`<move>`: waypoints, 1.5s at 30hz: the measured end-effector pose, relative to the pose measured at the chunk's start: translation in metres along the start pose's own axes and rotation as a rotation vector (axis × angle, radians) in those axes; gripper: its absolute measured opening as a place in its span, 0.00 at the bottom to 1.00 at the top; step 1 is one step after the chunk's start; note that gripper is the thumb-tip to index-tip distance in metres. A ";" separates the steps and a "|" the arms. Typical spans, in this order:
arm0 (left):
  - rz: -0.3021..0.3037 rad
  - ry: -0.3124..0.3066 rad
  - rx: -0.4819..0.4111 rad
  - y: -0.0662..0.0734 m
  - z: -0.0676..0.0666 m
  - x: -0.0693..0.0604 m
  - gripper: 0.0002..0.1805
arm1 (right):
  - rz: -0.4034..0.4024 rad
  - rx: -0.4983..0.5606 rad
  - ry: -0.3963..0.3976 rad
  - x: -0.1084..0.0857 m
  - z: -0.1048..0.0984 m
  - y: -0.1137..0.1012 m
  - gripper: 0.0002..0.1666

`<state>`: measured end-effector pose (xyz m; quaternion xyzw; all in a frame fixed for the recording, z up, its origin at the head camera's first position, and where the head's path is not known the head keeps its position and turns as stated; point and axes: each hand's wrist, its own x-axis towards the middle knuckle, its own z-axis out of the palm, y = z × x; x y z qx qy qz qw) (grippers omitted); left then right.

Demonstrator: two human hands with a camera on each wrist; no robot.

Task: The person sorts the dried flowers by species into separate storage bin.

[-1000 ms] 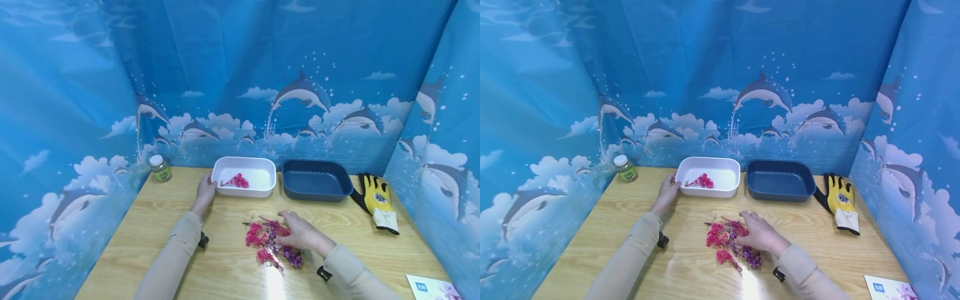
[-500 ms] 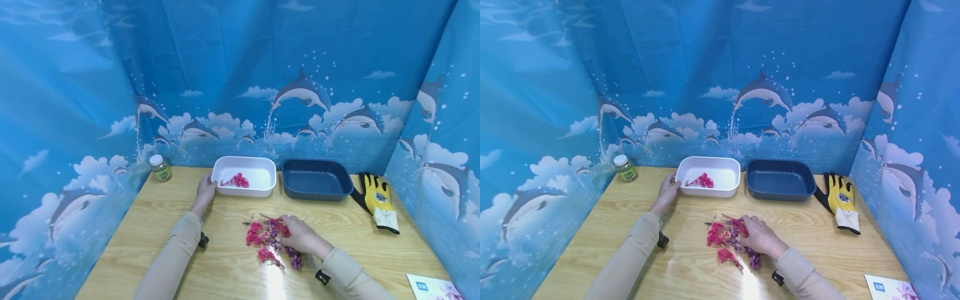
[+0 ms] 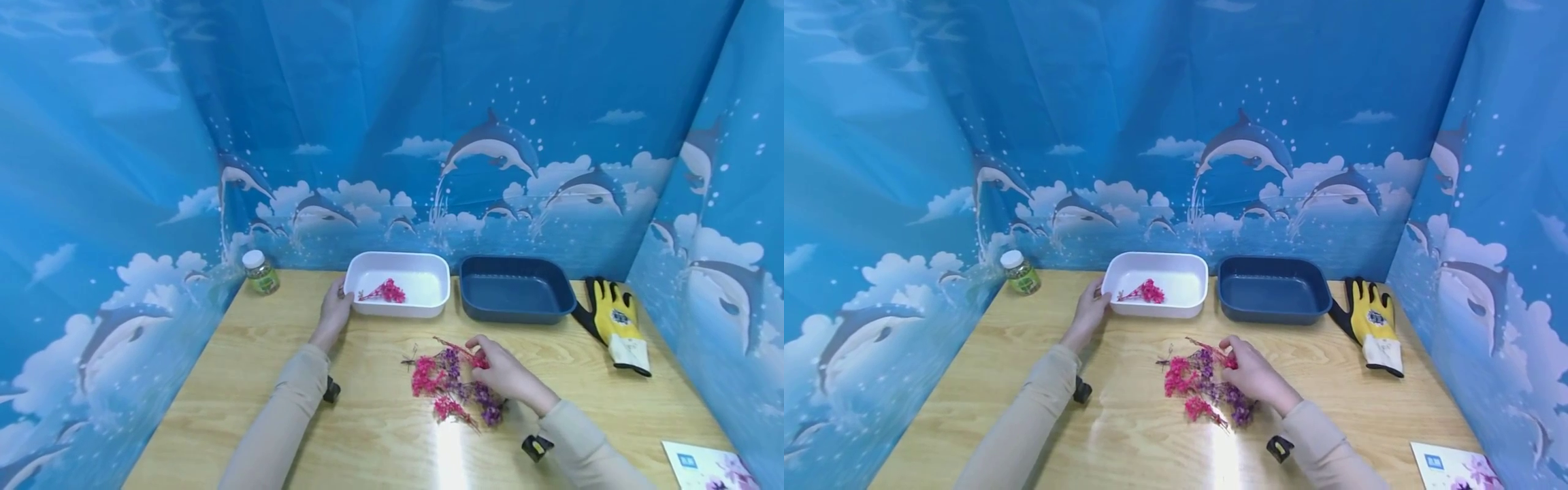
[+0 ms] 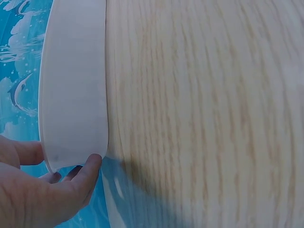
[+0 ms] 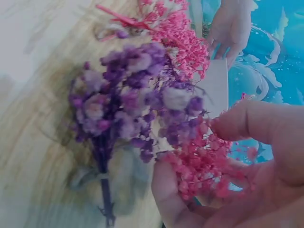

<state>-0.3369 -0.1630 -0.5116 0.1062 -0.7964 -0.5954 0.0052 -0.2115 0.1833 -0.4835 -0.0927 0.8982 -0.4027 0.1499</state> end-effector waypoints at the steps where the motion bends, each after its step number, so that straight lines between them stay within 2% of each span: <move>1: 0.002 -0.001 0.001 0.000 0.000 0.000 0.30 | -0.004 -0.001 0.006 0.000 0.000 0.001 0.31; 12: 0.002 -0.009 0.001 0.002 -0.001 -0.001 0.30 | -0.023 -0.100 0.163 -0.003 -0.001 0.008 0.25; 17: -0.009 -0.016 -0.008 0.001 -0.001 0.000 0.31 | -0.011 -0.158 0.218 -0.004 -0.002 0.008 0.27; 21: -0.012 -0.019 -0.013 0.000 -0.001 0.001 0.31 | -0.042 -0.201 0.298 -0.002 -0.005 0.008 0.29; 25: -0.003 -0.017 -0.013 -0.001 -0.002 0.002 0.30 | -0.096 -0.193 0.360 0.004 -0.009 0.006 0.28; 32: 0.003 -0.014 -0.010 -0.001 -0.002 0.002 0.31 | -0.128 -0.180 0.352 0.019 -0.016 -0.009 0.27; 40: -0.009 -0.008 -0.022 -0.003 -0.003 0.003 0.31 | -0.188 -0.182 0.346 0.051 -0.024 -0.044 0.25; 45: -0.014 -0.008 -0.030 -0.001 -0.003 0.002 0.31 | -0.185 -0.188 0.313 0.070 -0.026 -0.062 0.25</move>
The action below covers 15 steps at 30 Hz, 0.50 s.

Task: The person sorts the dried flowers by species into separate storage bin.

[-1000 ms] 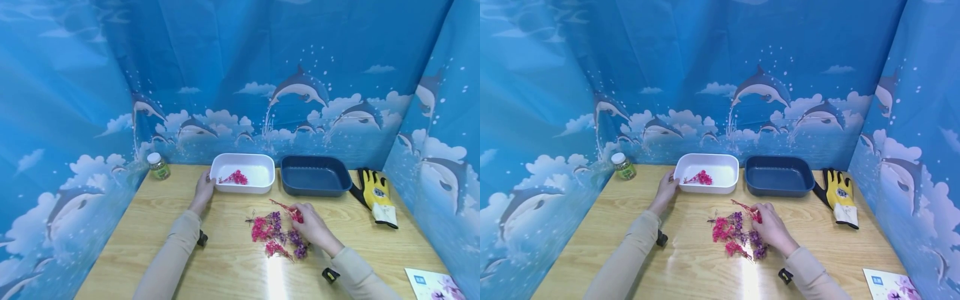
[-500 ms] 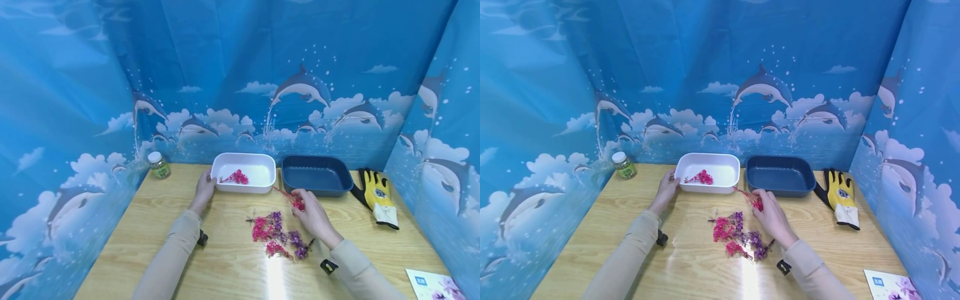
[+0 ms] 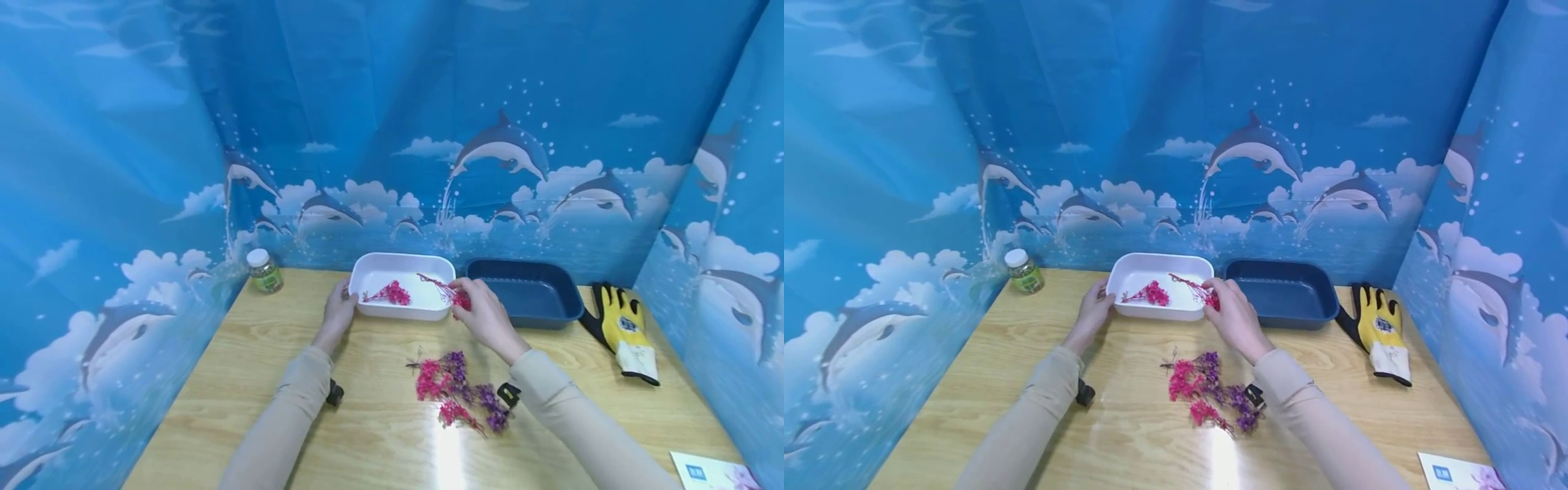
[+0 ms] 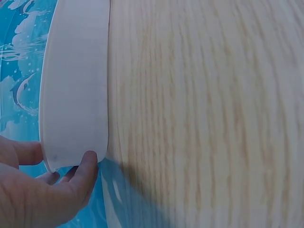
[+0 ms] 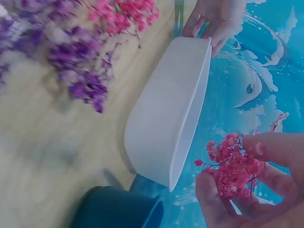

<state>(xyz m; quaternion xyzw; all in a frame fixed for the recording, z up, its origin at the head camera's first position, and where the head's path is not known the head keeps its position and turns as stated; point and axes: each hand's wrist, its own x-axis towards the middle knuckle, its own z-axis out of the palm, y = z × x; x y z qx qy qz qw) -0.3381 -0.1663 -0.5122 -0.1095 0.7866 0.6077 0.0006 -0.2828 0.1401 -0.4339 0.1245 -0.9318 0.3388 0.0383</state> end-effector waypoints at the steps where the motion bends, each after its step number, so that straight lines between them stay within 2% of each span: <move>1: 0.000 0.002 -0.004 0.001 0.000 -0.001 0.31 | 0.002 -0.002 -0.010 0.003 0.001 -0.002 0.25; 9: 0.006 0.005 -0.005 0.001 0.001 -0.002 0.31 | -0.025 -0.053 -0.051 0.028 0.011 -0.016 0.25; 15: 0.003 0.004 -0.029 0.002 0.002 -0.002 0.31 | -0.050 -0.076 -0.047 0.041 0.018 -0.022 0.24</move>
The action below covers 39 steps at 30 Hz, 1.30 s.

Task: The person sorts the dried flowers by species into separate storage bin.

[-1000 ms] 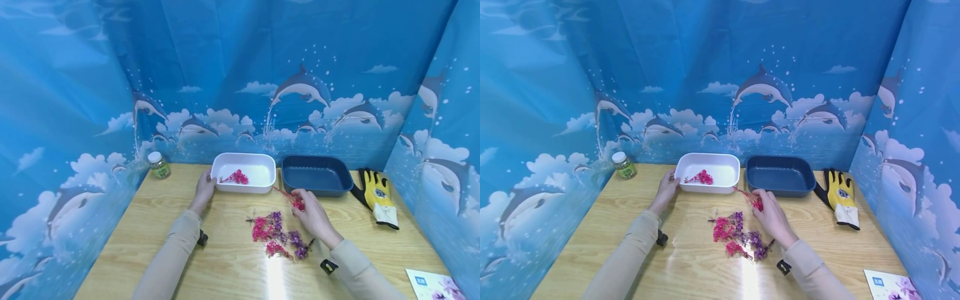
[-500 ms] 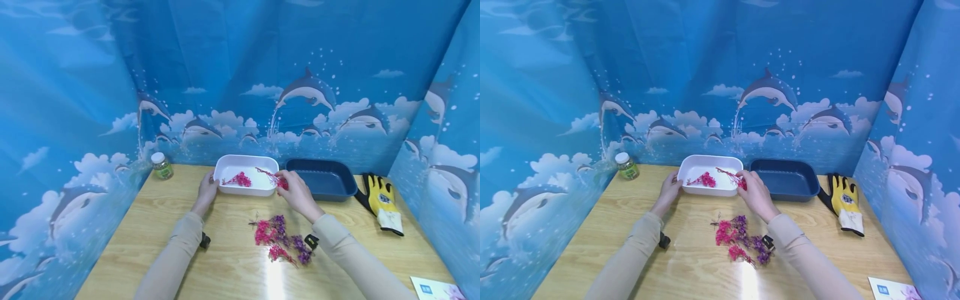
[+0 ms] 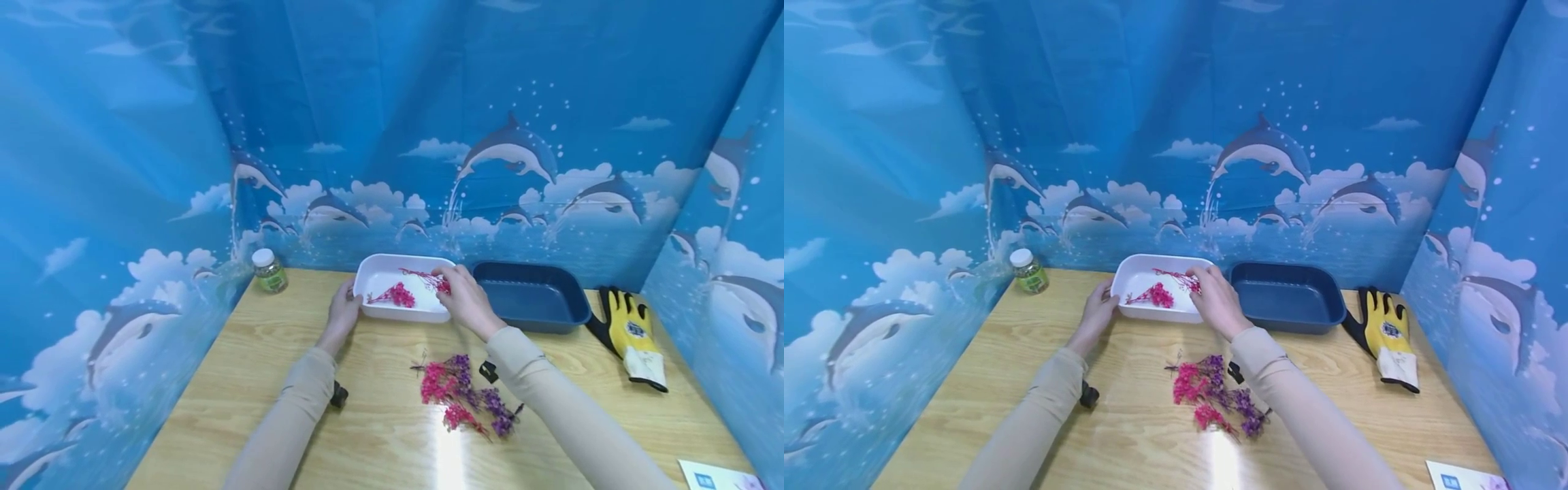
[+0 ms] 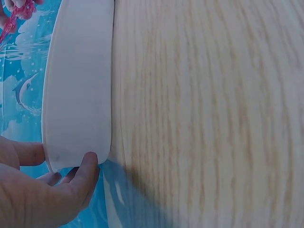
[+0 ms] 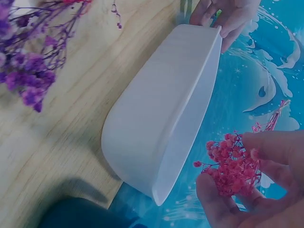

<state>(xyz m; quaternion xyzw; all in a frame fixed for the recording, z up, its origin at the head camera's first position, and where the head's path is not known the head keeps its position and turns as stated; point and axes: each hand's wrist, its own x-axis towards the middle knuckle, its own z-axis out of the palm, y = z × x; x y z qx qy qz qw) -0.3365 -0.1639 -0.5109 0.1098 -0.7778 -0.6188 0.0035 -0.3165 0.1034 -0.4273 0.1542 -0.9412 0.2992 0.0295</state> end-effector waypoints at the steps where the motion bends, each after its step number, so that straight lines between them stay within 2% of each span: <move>1: 0.002 0.000 -0.006 0.001 0.000 0.000 0.31 | -0.002 0.000 0.000 0.002 0.001 -0.001 0.24; 13: 0.005 0.005 -0.018 0.000 0.000 -0.004 0.31 | 0.010 0.026 -0.022 0.017 0.013 -0.002 0.24; 19: 0.019 0.010 -0.032 -0.001 0.001 -0.005 0.31 | 0.003 0.003 -0.016 0.025 0.019 -0.002 0.25; 31: 0.025 0.017 -0.046 -0.002 -0.002 -0.005 0.31 | -0.048 -0.032 0.003 0.042 0.028 -0.013 0.24; 39: 0.025 0.014 -0.061 -0.004 0.000 -0.005 0.31 | -0.033 -0.034 -0.004 0.059 0.041 -0.019 0.22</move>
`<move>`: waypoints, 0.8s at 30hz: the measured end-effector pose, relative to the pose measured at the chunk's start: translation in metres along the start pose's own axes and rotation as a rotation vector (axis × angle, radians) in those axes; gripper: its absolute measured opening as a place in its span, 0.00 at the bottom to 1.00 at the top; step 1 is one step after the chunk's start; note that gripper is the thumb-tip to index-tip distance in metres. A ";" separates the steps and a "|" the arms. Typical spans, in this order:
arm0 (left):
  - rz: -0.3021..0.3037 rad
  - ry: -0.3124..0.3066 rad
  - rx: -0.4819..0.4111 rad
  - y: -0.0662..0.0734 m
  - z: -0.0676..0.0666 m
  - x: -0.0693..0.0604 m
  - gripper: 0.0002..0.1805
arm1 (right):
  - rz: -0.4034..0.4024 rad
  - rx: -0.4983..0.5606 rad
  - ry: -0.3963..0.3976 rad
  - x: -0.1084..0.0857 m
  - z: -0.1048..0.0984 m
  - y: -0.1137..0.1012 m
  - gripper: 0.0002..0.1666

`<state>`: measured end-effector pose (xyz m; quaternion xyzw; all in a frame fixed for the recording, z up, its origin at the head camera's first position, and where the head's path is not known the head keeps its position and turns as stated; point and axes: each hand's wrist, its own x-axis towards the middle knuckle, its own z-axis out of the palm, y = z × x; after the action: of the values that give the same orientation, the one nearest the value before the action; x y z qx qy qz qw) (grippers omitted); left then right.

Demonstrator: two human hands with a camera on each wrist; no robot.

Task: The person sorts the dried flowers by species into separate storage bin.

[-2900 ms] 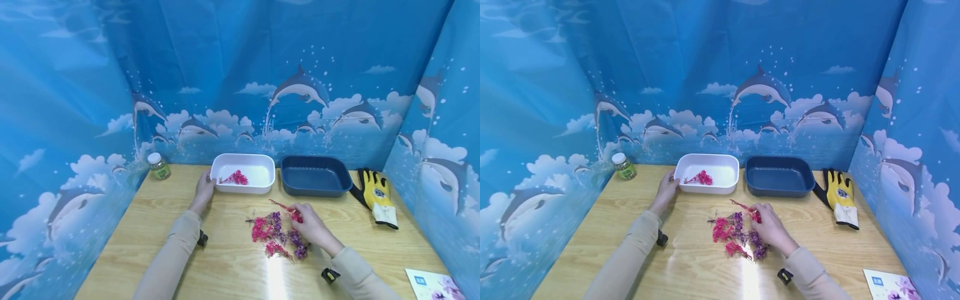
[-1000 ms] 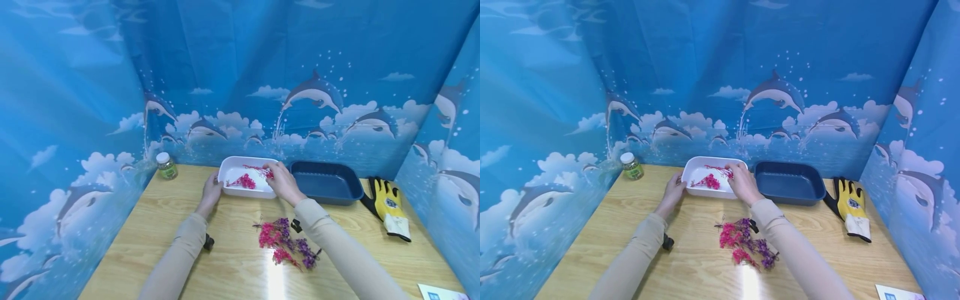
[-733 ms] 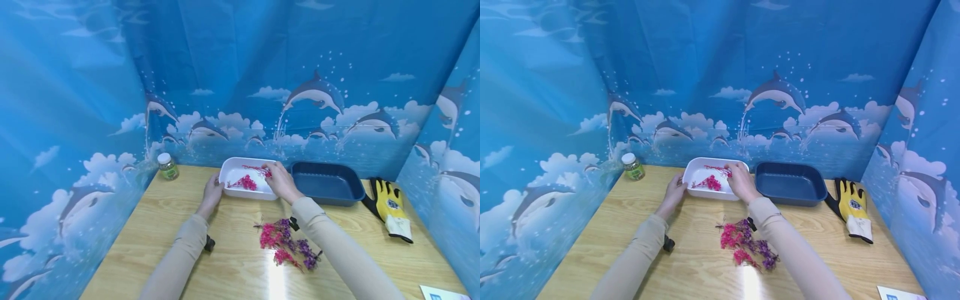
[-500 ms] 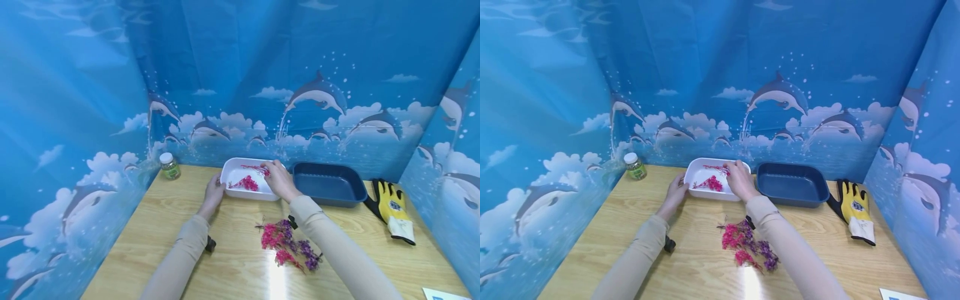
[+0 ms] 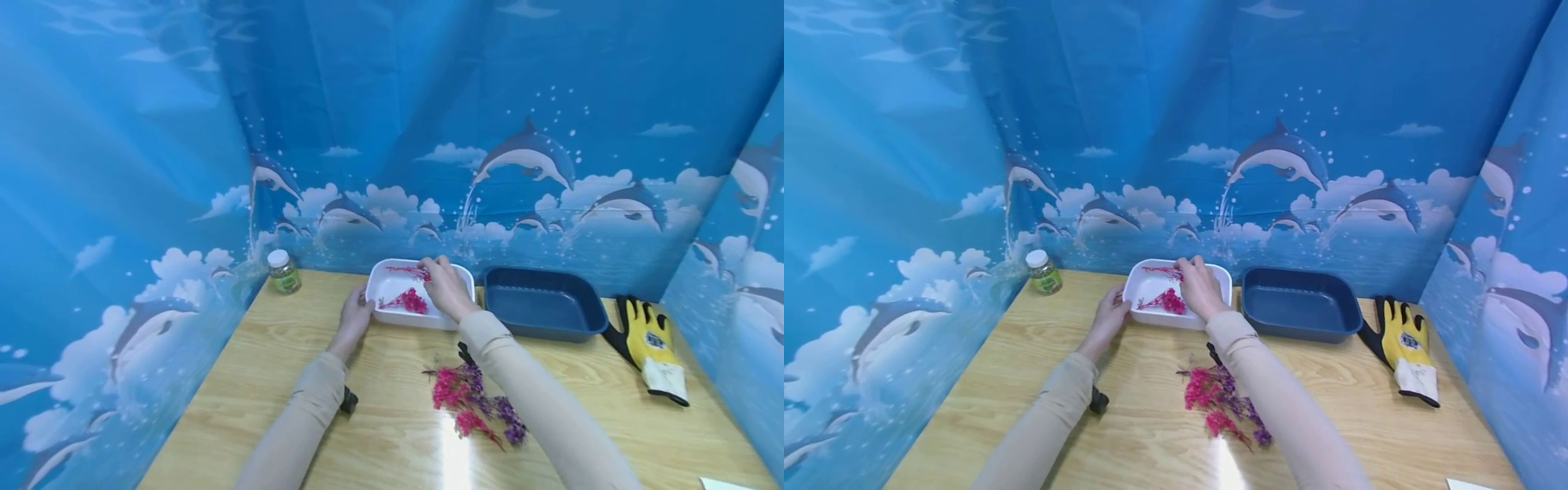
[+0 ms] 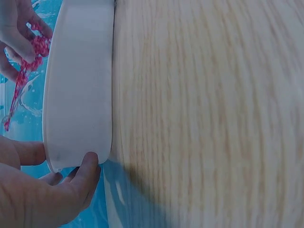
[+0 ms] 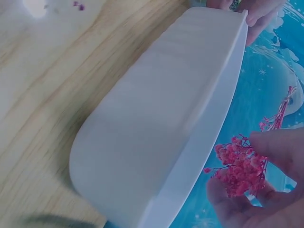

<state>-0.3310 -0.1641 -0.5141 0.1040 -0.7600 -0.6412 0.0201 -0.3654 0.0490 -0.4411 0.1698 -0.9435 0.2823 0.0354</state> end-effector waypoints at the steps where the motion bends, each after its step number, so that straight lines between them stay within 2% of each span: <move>1: 0.001 0.001 -0.003 0.000 0.000 0.000 0.31 | 0.002 0.002 0.000 0.002 0.001 -0.001 0.22; 8: 0.016 0.009 -0.003 0.000 0.005 -0.002 0.30 | 0.005 0.006 0.014 0.012 0.010 0.000 0.24; 15: 0.003 0.005 0.007 0.000 0.007 -0.003 0.30 | 0.028 0.110 0.003 0.020 0.013 0.010 0.35; 24: -0.001 0.019 0.013 0.000 0.001 -0.002 0.30 | 0.023 0.117 -0.006 0.017 0.007 0.016 0.29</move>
<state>-0.3296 -0.1628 -0.5143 0.1105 -0.7638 -0.6354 0.0262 -0.3868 0.0520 -0.4527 0.1618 -0.9274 0.3368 0.0193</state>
